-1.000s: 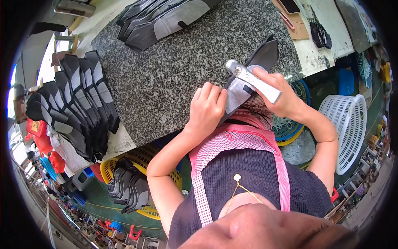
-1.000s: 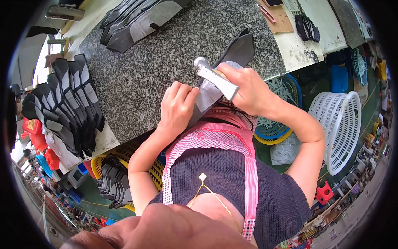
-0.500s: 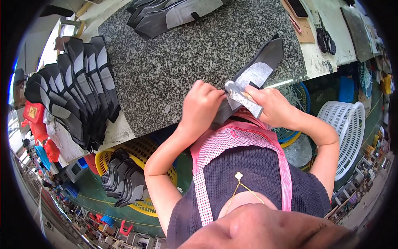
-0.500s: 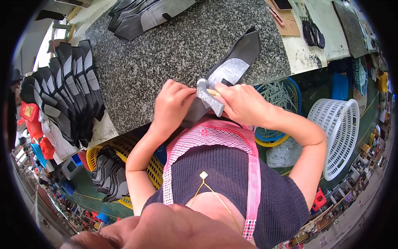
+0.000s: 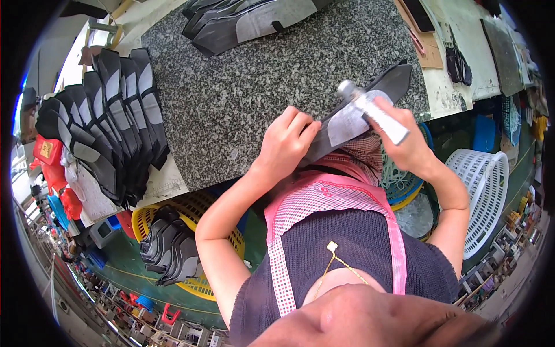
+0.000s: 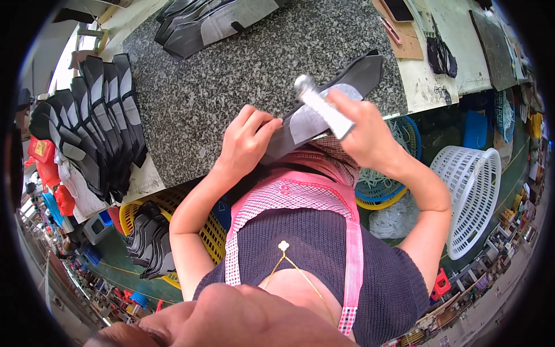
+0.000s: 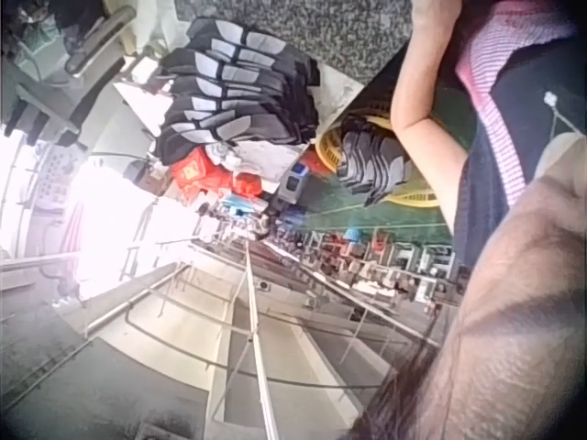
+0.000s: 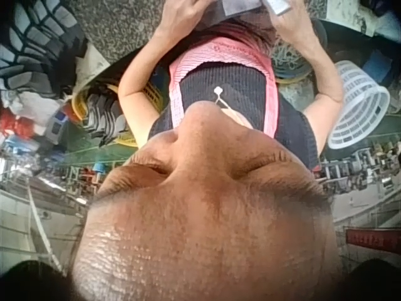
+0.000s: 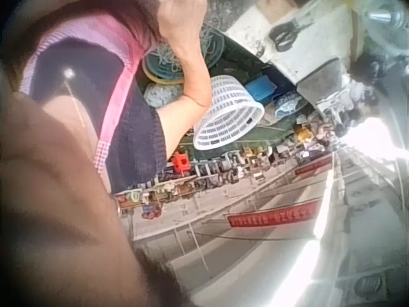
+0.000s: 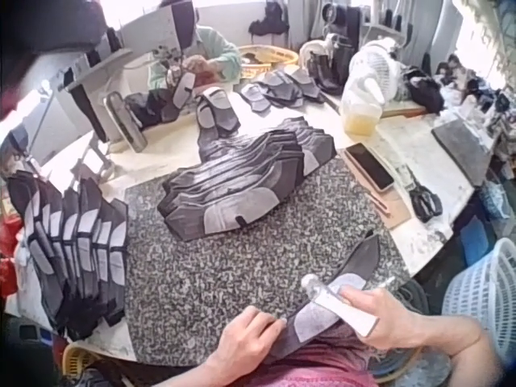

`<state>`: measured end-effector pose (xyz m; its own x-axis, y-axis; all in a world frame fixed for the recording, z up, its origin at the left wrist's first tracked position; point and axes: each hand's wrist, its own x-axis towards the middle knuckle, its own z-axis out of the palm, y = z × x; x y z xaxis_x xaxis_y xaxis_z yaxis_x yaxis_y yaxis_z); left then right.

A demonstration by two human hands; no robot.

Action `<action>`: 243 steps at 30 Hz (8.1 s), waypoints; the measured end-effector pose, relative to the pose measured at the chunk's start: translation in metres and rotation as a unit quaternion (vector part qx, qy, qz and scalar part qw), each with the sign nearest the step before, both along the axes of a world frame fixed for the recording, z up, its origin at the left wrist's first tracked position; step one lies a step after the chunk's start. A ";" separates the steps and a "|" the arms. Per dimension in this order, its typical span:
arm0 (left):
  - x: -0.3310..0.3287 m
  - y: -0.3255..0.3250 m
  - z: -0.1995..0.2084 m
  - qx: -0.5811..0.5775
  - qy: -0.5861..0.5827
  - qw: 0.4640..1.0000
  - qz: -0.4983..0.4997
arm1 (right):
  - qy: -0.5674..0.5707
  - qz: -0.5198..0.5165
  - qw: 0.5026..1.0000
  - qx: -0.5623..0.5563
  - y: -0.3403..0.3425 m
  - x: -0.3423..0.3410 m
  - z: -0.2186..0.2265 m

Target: Flatten and secure the edges of shoe upper components using a small hammer on a workbench.

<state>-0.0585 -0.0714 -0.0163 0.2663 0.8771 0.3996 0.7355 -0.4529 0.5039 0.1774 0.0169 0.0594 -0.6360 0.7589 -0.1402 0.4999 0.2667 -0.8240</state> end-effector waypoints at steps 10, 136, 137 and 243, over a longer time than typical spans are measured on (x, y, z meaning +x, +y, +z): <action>0.005 0.038 0.008 -0.018 0.067 0.995 -0.065 | -0.091 0.024 0.995 -0.039 0.018 0.011 -0.008; 0.050 0.054 -0.009 -0.106 -0.028 0.993 0.030 | 0.065 -0.069 0.978 -0.184 0.040 0.040 -0.016; 0.052 0.058 -0.017 -0.135 -0.042 0.990 0.021 | 0.034 -0.042 0.978 -0.201 0.038 0.052 -0.023; 0.016 0.004 0.018 -0.090 0.038 0.994 -0.046 | -0.084 0.091 0.992 -0.022 -0.006 0.009 -0.007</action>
<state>-0.0422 -0.0671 0.0022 0.3724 0.9030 0.2142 0.7343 -0.4278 0.5271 0.1861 0.0113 0.0526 -0.7269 0.6242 -0.2864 0.5776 0.3302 -0.7465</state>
